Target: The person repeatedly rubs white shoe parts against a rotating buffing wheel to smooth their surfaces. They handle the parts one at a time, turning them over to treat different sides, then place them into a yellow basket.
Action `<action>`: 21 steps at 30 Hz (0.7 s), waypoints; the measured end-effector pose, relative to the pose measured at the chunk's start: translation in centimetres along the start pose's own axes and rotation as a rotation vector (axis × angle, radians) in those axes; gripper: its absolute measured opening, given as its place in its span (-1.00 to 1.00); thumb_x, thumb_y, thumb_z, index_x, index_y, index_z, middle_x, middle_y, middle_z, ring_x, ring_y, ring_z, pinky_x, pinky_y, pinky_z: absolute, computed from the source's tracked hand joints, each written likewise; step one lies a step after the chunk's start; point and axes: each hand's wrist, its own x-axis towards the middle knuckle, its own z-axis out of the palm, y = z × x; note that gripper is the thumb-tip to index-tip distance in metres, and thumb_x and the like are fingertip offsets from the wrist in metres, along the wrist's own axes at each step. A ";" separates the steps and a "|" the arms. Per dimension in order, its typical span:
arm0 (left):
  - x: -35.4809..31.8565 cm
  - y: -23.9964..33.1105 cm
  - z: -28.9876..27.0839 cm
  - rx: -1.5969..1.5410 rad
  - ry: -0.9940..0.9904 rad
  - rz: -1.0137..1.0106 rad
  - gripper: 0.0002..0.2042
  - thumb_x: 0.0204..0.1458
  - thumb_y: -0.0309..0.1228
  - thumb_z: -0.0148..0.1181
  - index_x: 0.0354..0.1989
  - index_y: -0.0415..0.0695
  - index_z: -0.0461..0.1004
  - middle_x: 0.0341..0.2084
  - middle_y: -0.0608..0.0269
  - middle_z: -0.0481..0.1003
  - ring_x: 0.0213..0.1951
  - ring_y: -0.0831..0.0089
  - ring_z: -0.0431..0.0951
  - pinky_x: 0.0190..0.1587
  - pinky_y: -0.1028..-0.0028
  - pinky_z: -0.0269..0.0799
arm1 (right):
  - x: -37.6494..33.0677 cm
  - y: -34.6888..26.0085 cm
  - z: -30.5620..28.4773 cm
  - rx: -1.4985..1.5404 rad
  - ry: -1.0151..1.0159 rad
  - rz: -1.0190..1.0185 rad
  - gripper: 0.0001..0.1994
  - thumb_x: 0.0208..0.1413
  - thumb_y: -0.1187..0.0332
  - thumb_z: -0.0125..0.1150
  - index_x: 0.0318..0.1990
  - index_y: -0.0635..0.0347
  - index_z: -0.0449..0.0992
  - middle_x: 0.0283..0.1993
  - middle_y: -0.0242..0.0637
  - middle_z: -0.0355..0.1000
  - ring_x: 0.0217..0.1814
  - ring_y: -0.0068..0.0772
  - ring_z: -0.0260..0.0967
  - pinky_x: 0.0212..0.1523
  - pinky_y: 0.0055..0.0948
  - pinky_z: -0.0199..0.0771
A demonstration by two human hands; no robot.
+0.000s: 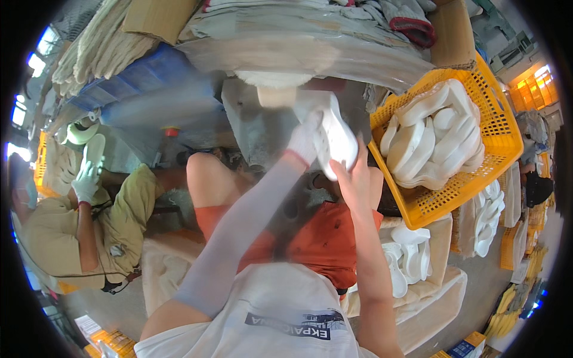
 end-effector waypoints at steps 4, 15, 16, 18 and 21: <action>4.7 -2.3 -1.0 1.180 -0.165 0.079 -0.61 0.44 -0.19 -0.12 0.17 -0.22 0.45 0.07 0.08 0.54 0.14 0.21 0.51 0.22 0.18 0.44 | 3.2 1.6 3.0 0.055 0.269 -0.140 -0.30 0.17 0.37 0.26 0.41 0.44 0.13 0.19 0.17 0.45 0.20 0.04 0.49 0.21 -0.17 0.47; 5.1 2.8 -9.7 1.285 0.091 -0.188 -0.43 0.12 0.08 0.20 0.14 -0.12 0.56 -0.02 -0.06 0.62 0.02 -0.07 0.61 0.06 0.20 0.51 | 8.7 0.3 4.9 0.206 0.074 -0.051 -0.50 0.11 0.30 0.26 0.12 0.54 0.45 -0.29 0.03 0.59 -0.34 -0.12 0.67 -0.27 -0.26 0.66; 3.8 4.6 -9.4 1.441 -0.005 -0.161 -0.43 0.14 0.09 0.19 0.14 -0.11 0.56 -0.02 -0.06 0.63 0.01 -0.07 0.61 0.06 0.22 0.51 | 9.5 0.4 4.9 0.252 0.067 -0.033 -0.53 0.09 0.25 0.27 -0.01 0.56 0.50 -0.31 0.04 0.59 -0.44 -0.14 0.66 -0.41 -0.27 0.66; 1.5 7.7 -8.3 1.709 -0.222 -0.098 -0.43 0.18 0.11 0.15 0.15 -0.10 0.56 -0.03 -0.05 0.63 -0.01 -0.05 0.62 0.05 0.26 0.51 | 11.2 0.7 5.3 0.169 0.025 0.114 -0.54 0.08 0.21 0.27 -0.07 0.55 0.51 -0.32 0.04 0.58 -0.46 -0.12 0.66 -0.42 -0.28 0.66; -0.3 10.1 -6.6 1.395 -0.220 0.158 -0.50 0.25 0.00 0.17 0.14 -0.17 0.56 -0.06 0.05 0.65 -0.06 0.17 0.65 -0.02 0.32 0.53 | 13.4 1.2 6.8 -0.010 0.005 0.212 -0.47 0.07 0.17 0.27 0.02 0.53 0.44 -0.17 0.17 0.57 -0.16 0.07 0.66 -0.17 -0.15 0.65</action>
